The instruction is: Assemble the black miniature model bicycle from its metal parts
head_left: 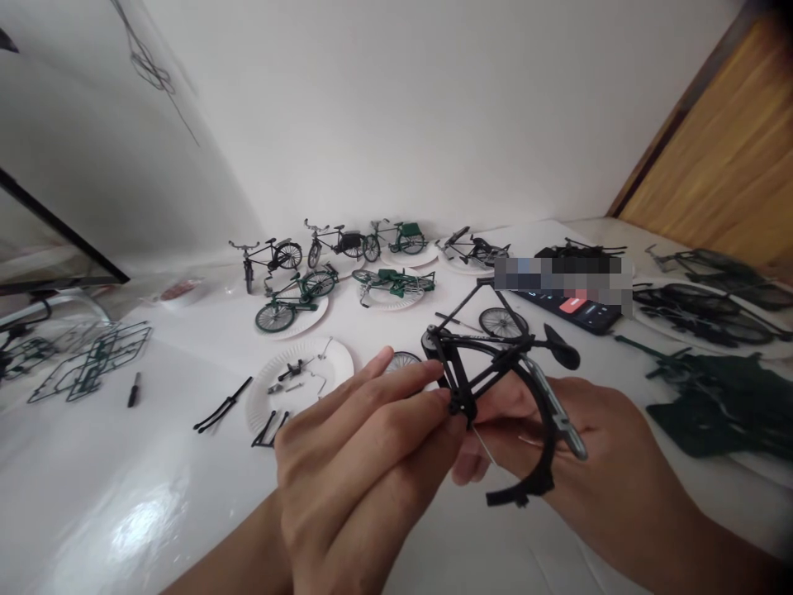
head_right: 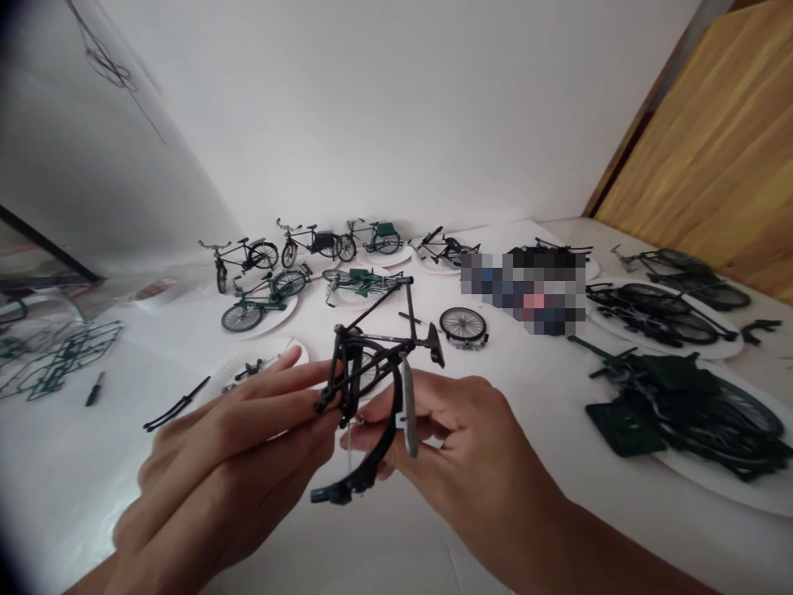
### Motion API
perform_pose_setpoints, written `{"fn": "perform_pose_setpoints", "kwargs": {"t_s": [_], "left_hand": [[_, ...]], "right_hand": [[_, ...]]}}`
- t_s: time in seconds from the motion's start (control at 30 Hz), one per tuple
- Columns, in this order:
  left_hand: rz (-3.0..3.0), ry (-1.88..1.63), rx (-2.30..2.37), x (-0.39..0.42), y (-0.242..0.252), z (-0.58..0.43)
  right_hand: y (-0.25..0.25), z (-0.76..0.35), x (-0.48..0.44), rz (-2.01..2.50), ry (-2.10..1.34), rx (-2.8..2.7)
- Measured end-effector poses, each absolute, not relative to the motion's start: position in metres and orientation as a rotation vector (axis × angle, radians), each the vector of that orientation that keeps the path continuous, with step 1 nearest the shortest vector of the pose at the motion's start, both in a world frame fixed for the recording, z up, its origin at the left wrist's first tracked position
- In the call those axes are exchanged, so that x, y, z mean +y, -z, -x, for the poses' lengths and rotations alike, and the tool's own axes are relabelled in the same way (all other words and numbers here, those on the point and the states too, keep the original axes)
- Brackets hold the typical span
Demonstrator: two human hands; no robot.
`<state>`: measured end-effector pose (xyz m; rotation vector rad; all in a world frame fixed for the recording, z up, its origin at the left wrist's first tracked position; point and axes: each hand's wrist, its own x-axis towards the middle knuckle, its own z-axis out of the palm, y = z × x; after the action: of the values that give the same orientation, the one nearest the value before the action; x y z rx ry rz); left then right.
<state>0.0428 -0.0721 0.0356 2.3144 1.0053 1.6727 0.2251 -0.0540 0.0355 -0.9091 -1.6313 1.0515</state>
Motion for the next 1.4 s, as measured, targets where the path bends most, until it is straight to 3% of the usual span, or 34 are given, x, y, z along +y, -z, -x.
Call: {"fn": "perform_pose_setpoints", "kwargs": {"t_s": [0.3,0.57,0.93,1.23,1.4], "left_hand": [[-2.502,-1.591,1.061,-0.071,-0.032,-0.033],[-2.644,-1.573,1.000,-0.067,-0.026,-0.025],[-2.754,-1.599,0.879,-0.055,-0.043,-0.028],[-2.158,-1.676,0.921,-0.053,-0.021,-0.044],[-1.624,-1.529,0.998,-0.042,-0.018,-0.047]], "right_hand": [[-0.025,-0.227,-0.058,0.829,-1.232,-1.651],[-0.024,-0.227,-0.060,0.966,-0.990,-1.741],[-0.026,-0.225,-0.059,0.846,-1.043,-1.787],[-0.029,-0.227,-0.057,0.871,-0.756,-1.832],[-0.024,-0.238,-0.046,0.908,-0.292,-1.824]]}}
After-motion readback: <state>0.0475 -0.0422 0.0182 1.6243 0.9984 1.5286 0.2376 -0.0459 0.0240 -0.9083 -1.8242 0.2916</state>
